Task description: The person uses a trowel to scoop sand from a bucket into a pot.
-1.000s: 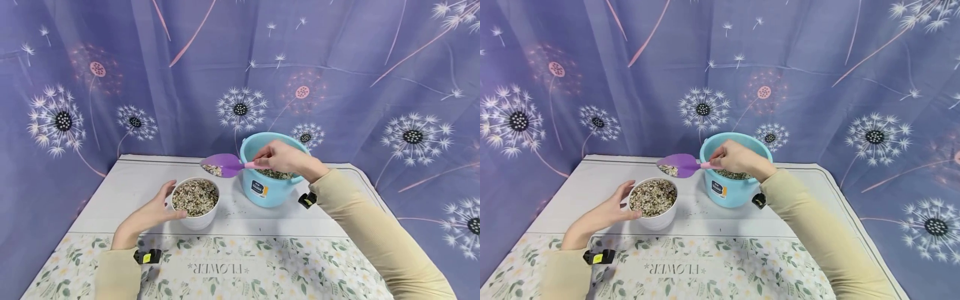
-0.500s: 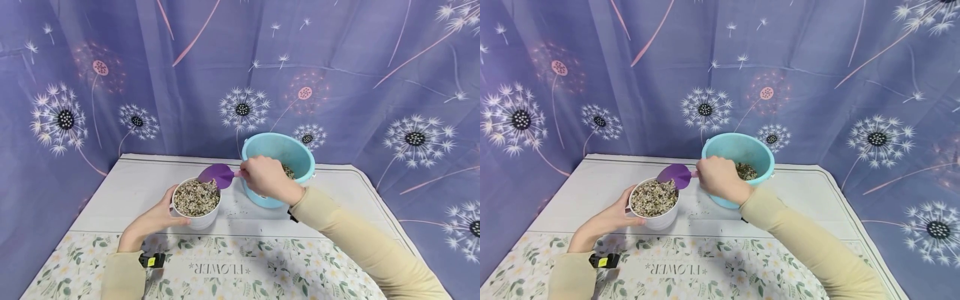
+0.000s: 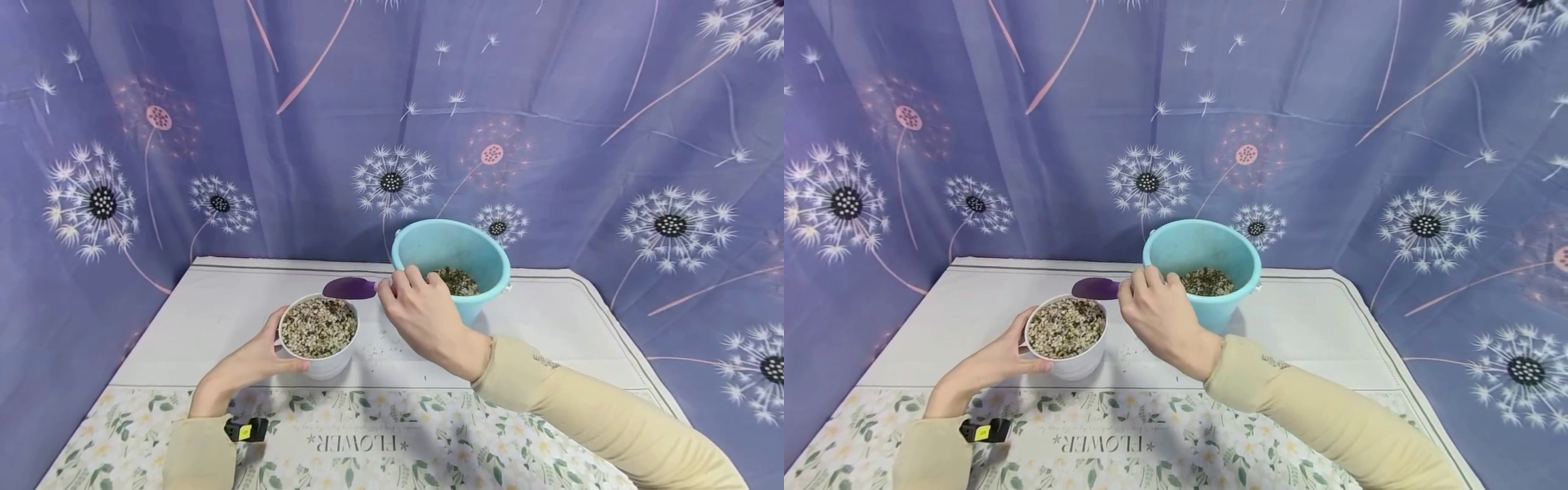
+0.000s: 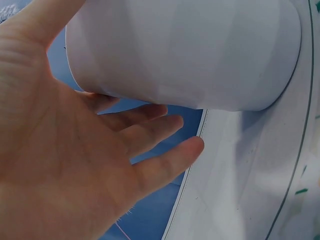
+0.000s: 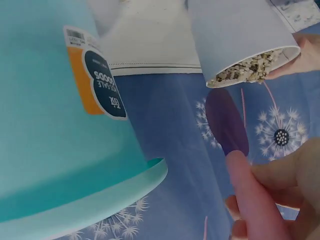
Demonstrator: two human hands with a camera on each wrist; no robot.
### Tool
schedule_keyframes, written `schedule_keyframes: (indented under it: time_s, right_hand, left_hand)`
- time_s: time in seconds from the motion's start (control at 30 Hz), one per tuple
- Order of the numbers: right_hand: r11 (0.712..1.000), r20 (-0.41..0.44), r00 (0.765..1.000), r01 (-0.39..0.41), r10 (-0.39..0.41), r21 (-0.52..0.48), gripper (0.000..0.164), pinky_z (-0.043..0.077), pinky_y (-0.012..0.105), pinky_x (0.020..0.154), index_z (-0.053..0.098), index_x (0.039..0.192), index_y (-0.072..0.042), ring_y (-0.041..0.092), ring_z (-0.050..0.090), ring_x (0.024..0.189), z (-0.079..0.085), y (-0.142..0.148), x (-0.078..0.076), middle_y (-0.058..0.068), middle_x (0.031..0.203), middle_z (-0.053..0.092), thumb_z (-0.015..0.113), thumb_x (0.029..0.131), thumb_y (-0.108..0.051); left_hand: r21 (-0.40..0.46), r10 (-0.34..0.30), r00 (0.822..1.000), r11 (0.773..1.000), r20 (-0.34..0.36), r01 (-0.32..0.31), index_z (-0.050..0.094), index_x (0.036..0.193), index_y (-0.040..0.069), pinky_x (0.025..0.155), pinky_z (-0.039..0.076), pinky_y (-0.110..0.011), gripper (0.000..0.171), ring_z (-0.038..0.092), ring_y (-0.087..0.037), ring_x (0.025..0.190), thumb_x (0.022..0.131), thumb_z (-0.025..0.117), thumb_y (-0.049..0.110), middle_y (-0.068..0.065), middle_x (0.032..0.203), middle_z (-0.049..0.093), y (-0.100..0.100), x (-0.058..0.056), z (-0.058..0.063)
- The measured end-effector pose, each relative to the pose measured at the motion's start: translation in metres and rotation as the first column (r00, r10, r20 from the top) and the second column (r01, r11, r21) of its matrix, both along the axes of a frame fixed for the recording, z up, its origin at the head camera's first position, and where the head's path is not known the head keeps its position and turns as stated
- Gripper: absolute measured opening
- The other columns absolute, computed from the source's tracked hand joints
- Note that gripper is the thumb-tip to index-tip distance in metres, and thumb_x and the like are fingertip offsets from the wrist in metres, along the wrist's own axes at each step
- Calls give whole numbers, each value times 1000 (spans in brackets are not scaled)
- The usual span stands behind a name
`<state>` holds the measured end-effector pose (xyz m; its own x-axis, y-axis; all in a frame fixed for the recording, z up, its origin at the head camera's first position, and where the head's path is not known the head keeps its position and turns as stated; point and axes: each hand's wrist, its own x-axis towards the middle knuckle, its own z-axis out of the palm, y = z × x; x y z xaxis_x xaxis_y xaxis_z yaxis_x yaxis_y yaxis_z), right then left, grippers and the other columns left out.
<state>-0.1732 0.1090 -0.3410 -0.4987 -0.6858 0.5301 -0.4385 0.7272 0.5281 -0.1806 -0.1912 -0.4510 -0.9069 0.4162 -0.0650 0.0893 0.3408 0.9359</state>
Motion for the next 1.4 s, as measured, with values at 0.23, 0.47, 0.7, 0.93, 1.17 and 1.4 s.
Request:
schedule_keyframes:
  time_s: [0.23,0.47,0.7,0.93,1.17,1.4]
  right_hand:
    - [977,98,994,-22,43,-212,10,39,31,41,69,84,-11,21,49,64,13,13,-5,3,71,53,64,92,-17]
    - [924,332,942,78,56,-375,7,42,33,41,74,91,-17,19,52,65,42,50,-1,-1,71,54,68,92,-20]
    - [885,481,876,255,-42,-388,13,41,31,40,75,100,-14,18,49,56,59,92,-14,2,72,58,64,94,-17]
    - [825,599,784,442,-164,-352,20,41,41,43,74,97,-16,27,54,60,52,124,-41,7,76,60,55,96,-16]
    - [802,666,705,531,-241,-272,22,43,48,47,75,97,-13,34,60,68,31,138,-72,10,84,67,61,97,-29]
    - [810,666,682,552,-303,-198,25,43,49,47,69,77,-14,33,60,69,11,132,-91,10,75,62,66,94,-31]
  left_hand:
    - [0,-5,1000,1000,20,5,-3,155,9,105,29,-66,118,17,-60,135,78,85,22,-28,156,7,-2,-1,-1]
    - [32,-12,1000,999,24,12,-1,155,8,105,33,-62,115,21,-59,134,78,84,19,-29,154,10,-2,0,-2]
    - [74,-26,999,997,35,23,-2,154,7,104,36,-58,115,20,-59,134,78,84,15,-29,154,8,-2,0,-2]
    - [93,-32,999,995,23,30,0,154,6,102,42,-55,114,29,-57,131,77,84,13,-30,153,11,0,-3,-5]
    - [77,-27,999,997,31,24,-1,154,7,102,41,-56,115,29,-57,132,77,85,16,-29,152,13,0,-1,-5]
    - [71,-21,999,997,35,18,-1,154,8,102,42,-54,115,30,-56,132,78,84,16,-29,153,12,-1,-1,-3]
